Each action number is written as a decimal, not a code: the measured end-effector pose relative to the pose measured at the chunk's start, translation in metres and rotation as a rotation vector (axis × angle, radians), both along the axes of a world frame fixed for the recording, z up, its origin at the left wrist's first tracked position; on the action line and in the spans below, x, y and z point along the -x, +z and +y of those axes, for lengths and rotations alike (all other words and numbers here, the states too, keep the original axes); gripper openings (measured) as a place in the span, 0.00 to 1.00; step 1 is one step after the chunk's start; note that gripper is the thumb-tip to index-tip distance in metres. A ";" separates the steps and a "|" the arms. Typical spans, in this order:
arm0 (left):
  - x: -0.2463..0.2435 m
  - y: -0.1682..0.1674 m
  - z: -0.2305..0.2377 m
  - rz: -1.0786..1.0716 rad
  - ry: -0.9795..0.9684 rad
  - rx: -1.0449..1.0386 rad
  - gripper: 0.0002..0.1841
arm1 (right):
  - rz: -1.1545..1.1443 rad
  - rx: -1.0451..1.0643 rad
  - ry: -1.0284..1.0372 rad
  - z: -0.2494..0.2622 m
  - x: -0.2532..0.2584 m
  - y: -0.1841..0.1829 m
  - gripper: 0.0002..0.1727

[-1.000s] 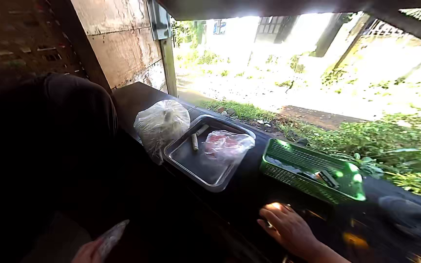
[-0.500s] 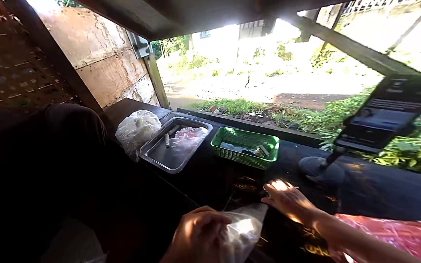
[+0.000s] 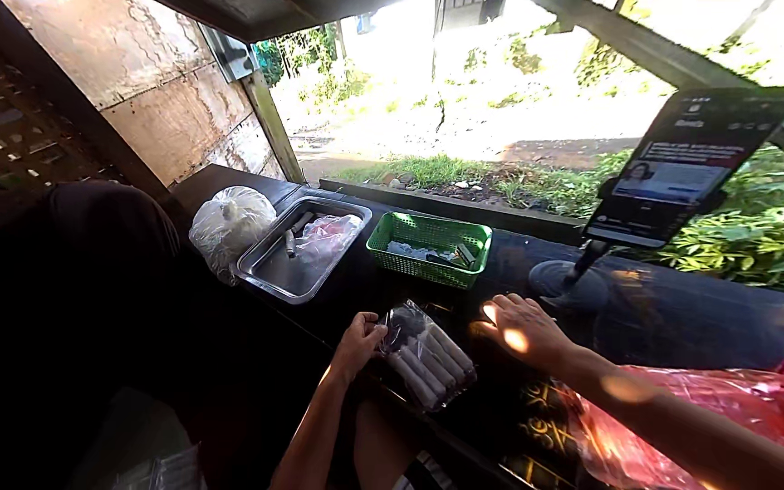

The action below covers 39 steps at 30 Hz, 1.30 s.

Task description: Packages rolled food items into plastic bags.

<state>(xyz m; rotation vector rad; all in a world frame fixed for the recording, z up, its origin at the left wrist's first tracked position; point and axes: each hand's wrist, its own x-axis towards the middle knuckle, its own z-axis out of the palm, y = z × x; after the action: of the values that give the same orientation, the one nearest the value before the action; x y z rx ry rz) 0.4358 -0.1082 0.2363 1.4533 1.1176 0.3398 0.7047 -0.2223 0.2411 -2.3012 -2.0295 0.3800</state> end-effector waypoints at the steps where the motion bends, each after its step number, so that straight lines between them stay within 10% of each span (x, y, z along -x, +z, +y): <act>1: 0.001 -0.001 0.003 0.021 0.002 -0.019 0.27 | 0.038 -0.053 0.007 0.004 0.004 0.003 0.20; 18: 0.007 0.003 0.043 0.050 -0.094 0.046 0.21 | 0.560 0.253 -0.234 0.101 0.050 0.004 0.13; 25: 0.014 0.076 0.001 0.105 -0.203 -0.423 0.17 | 1.052 -0.215 -0.058 0.044 0.039 0.040 0.05; 39: 0.024 0.123 -0.050 0.083 -0.258 -1.074 0.11 | 0.875 -0.489 0.131 -0.011 0.033 0.091 0.12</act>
<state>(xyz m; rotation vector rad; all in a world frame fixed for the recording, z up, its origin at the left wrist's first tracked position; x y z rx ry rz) 0.4116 -0.1582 0.3592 2.5367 0.7924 0.7662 0.6721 -0.2329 0.3317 -1.3578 -1.5713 0.6570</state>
